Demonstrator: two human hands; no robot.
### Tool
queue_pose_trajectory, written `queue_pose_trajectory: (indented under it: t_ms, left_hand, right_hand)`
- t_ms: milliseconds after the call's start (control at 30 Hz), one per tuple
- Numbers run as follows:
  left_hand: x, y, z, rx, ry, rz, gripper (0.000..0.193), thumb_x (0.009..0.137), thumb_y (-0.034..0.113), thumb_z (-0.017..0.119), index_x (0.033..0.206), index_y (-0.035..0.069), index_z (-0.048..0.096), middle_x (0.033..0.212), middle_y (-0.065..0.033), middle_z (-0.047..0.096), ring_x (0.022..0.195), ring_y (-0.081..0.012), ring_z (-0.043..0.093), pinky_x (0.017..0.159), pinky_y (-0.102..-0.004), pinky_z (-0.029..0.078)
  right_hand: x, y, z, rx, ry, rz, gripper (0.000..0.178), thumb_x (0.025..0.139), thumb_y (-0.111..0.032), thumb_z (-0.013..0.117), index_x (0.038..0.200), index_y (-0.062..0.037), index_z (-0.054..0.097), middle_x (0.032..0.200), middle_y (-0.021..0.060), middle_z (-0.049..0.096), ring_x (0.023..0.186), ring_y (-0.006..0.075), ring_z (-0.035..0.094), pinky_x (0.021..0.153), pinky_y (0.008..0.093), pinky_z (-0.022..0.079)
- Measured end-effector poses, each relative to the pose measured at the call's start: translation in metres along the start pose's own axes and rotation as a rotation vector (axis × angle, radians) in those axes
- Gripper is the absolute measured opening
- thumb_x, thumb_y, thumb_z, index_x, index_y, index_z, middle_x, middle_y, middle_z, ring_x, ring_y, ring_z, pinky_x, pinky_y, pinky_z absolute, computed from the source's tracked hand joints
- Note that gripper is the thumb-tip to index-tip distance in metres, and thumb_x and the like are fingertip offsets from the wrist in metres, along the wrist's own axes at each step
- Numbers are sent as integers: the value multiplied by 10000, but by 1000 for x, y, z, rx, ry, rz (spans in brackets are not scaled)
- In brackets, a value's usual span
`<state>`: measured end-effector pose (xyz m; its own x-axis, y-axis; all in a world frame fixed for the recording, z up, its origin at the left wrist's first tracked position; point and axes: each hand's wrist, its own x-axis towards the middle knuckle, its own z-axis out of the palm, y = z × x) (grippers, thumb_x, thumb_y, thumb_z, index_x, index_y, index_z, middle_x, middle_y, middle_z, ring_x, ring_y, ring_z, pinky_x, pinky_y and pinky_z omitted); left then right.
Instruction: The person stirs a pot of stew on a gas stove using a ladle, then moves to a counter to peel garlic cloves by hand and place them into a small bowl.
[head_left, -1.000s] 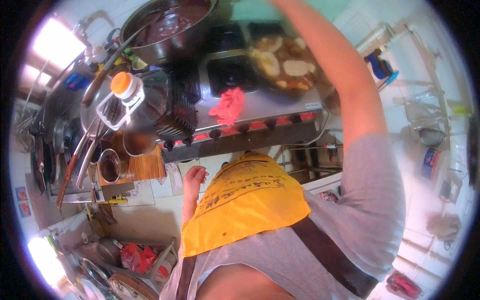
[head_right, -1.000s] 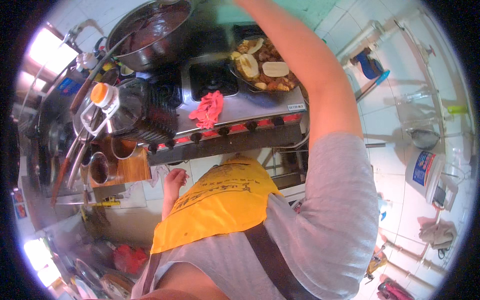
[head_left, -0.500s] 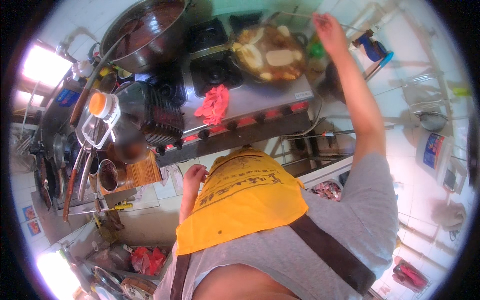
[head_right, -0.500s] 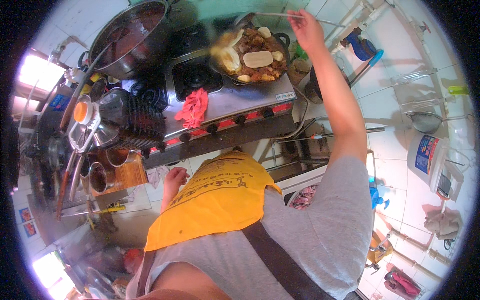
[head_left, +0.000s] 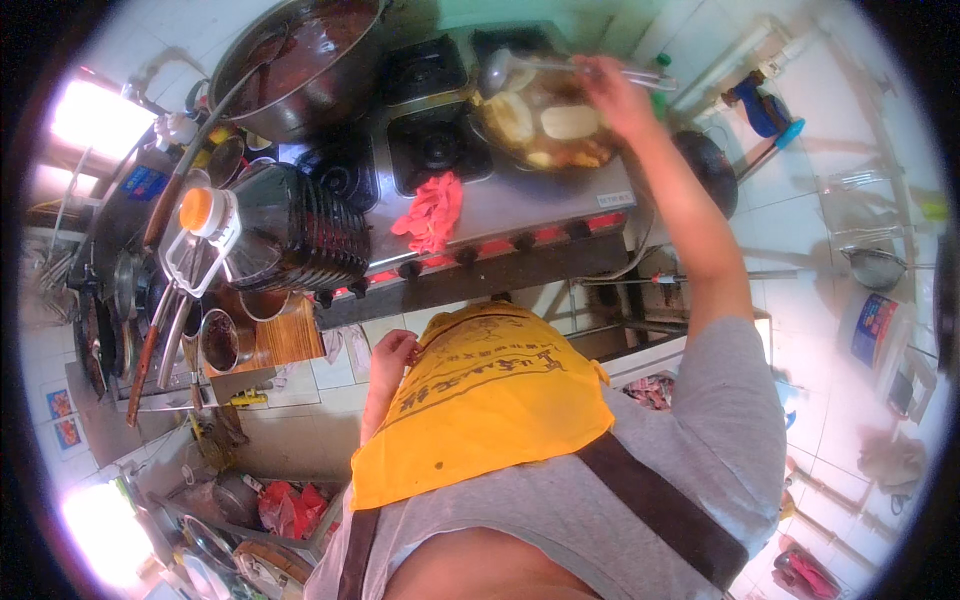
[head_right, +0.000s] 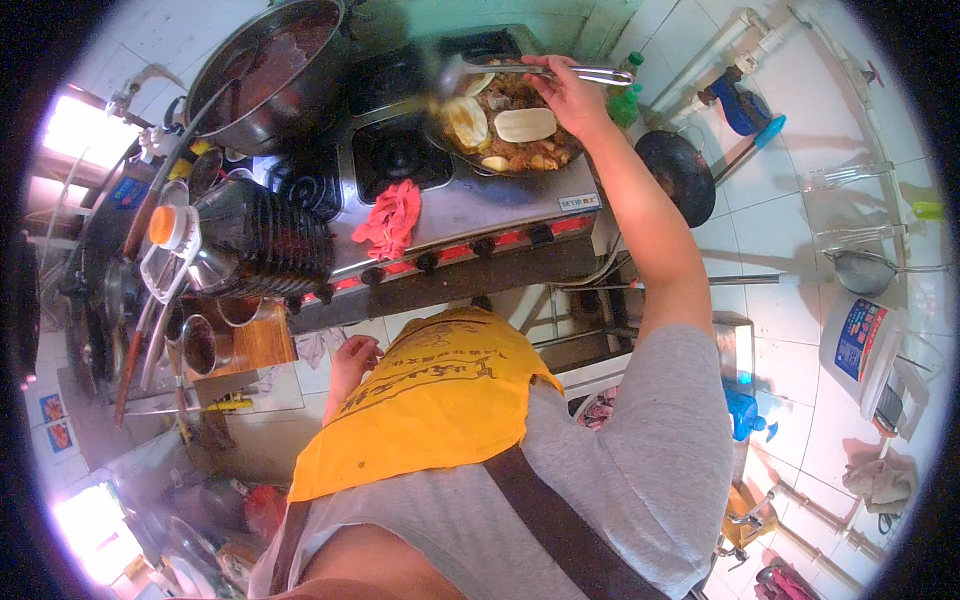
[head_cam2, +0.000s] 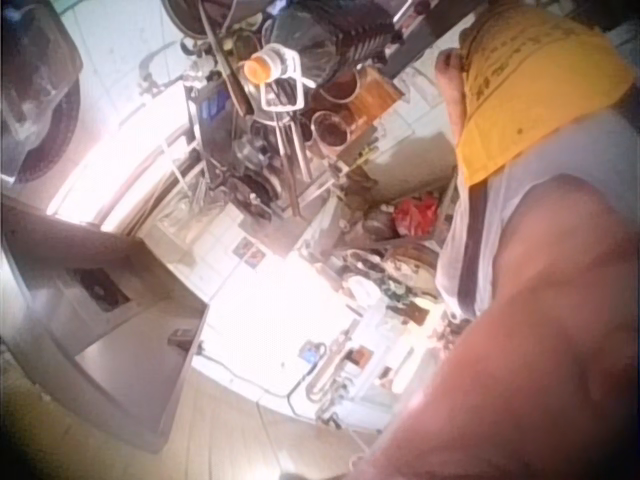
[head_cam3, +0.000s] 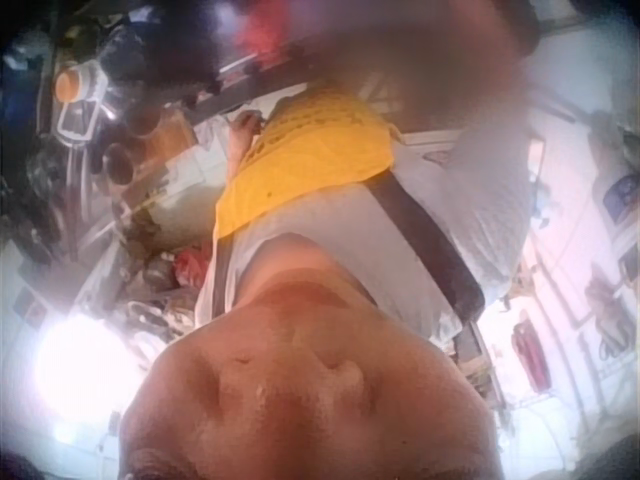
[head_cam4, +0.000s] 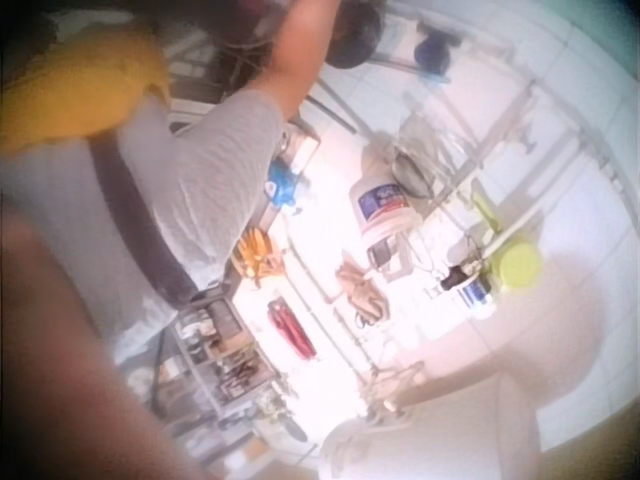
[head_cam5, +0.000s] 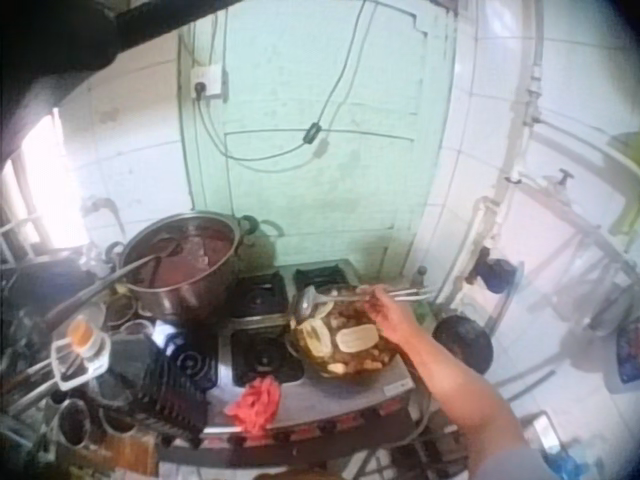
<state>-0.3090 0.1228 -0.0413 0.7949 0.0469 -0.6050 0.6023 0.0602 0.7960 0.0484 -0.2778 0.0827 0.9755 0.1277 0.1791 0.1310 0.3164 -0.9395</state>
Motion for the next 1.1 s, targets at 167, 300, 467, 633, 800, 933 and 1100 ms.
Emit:
queue_pose_trajectory:
  t_ms: [167,300,467,633,800,933,1100]
  left_hand:
    - [-1,-4,-1,-7,11,5,147,865,134,541,914,2,584,744,-48,616,616,-84,523,564,-214,438]
    - [1,-9,-3,-10,16,17,145,865,134,539,913,4,582,746,-49,618,610,-84,523,557,-213,437]
    - [1,-11,-4,8,28,10,138,865,130,539,907,6,579,746,-50,618,605,-83,523,551,-213,436]
    - [1,-9,-5,-11,9,14,136,864,132,542,906,9,581,739,-44,612,608,-81,520,551,-210,429]
    - [3,-8,-7,-19,15,17,139,864,134,542,908,9,581,740,-43,611,608,-80,515,548,-210,421]
    - [4,-9,-9,10,28,-6,143,862,132,536,912,6,580,751,-45,615,609,-81,514,551,-213,423]
    - [8,-16,-13,-17,-5,-14,148,858,128,533,921,2,579,755,-52,617,613,-85,517,551,-216,428]
  right_hand:
    - [7,11,6,343,80,164,133,909,-139,498,976,-29,531,1115,167,579,940,249,574,795,290,489]
    - [4,20,-17,-54,33,24,135,911,-136,494,980,-24,521,1111,169,580,935,252,575,790,293,489]
    - [-1,20,-27,-88,-18,22,139,923,-138,469,981,-18,508,1092,159,585,932,257,573,798,297,487]
    - [5,16,-14,-13,10,-12,149,933,-147,450,982,-12,495,1075,150,589,923,257,572,796,293,488]
    - [12,21,-5,-208,121,-83,155,938,-139,429,996,-5,480,1068,155,589,919,261,572,819,303,490]
    - [13,29,-22,-132,169,-42,150,936,-117,412,990,8,475,1064,179,582,922,276,570,834,330,495]
    - [12,20,-17,-146,135,-152,161,928,-97,413,1004,34,468,1088,199,564,943,287,565,835,334,498]
